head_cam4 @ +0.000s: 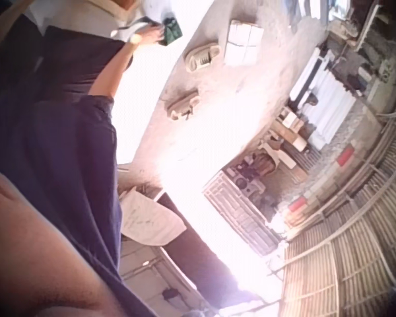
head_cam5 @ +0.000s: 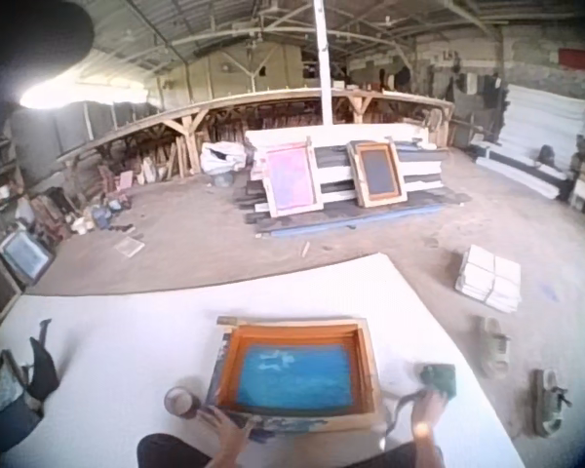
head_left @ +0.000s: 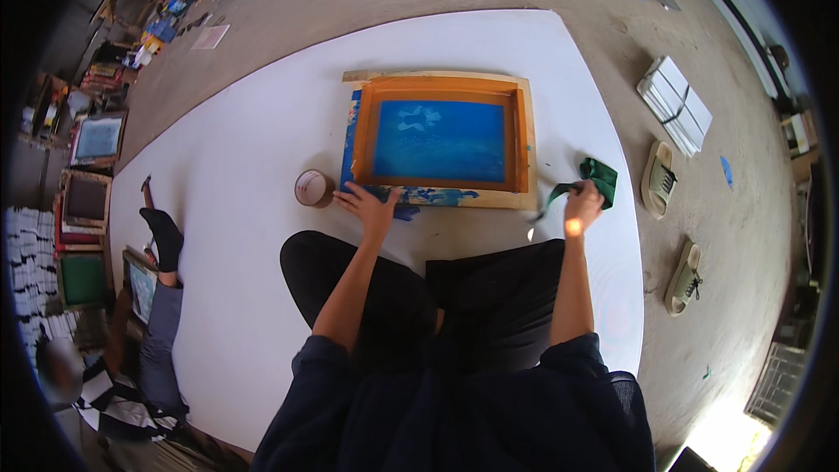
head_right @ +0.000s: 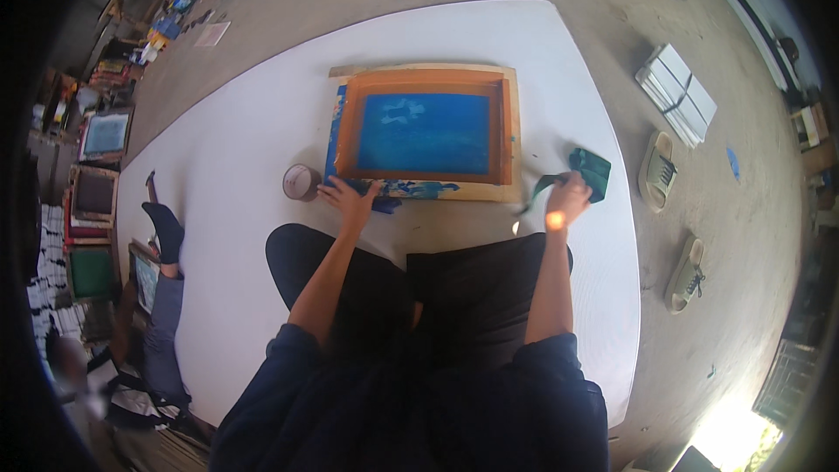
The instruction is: The person sits on the floor and assembles a wooden frame around a blue screen, pressing the frame edges to secure them. They then use a green cloth to wipe the frame and screen surface. Finally, they pick up a pink screen and place it on the table.
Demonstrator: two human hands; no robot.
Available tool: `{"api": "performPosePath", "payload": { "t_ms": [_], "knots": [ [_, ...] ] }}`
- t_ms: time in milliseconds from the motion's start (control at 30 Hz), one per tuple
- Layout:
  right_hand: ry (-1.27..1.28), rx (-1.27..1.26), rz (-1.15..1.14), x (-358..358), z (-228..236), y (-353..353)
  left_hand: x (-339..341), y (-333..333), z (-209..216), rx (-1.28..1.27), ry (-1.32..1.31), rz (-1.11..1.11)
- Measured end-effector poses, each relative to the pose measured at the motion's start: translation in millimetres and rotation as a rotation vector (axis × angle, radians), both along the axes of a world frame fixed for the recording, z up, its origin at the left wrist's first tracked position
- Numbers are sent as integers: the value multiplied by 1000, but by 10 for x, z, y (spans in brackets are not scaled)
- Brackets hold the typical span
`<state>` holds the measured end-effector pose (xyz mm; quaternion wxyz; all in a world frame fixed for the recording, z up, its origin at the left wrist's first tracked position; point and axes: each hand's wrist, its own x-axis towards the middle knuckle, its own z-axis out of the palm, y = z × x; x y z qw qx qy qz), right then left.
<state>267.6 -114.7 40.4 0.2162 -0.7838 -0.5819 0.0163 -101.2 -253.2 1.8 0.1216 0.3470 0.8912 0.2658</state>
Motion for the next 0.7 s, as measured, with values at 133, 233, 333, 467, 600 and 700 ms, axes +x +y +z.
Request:
{"api": "performPosePath", "payload": {
  "t_ms": [133,233,333,467,600,700],
  "knots": [
    [358,132,226,209,158,204,74,114,47,92,-75,-53],
    [387,-14,479,-327,390,217,-103,249,81,147,-87,-98],
    [449,-185,729,-1030,399,255,-365,475,10,185,-66,-136],
    [512,-337,941,-1649,66,394,-538,711,-89,246,-2,-238],
    [392,-542,1008,-1911,-21,465,-552,732,-95,235,-46,-249],
    [300,-555,1049,-1907,-63,533,-518,802,71,153,-116,-222]
  ]
}}
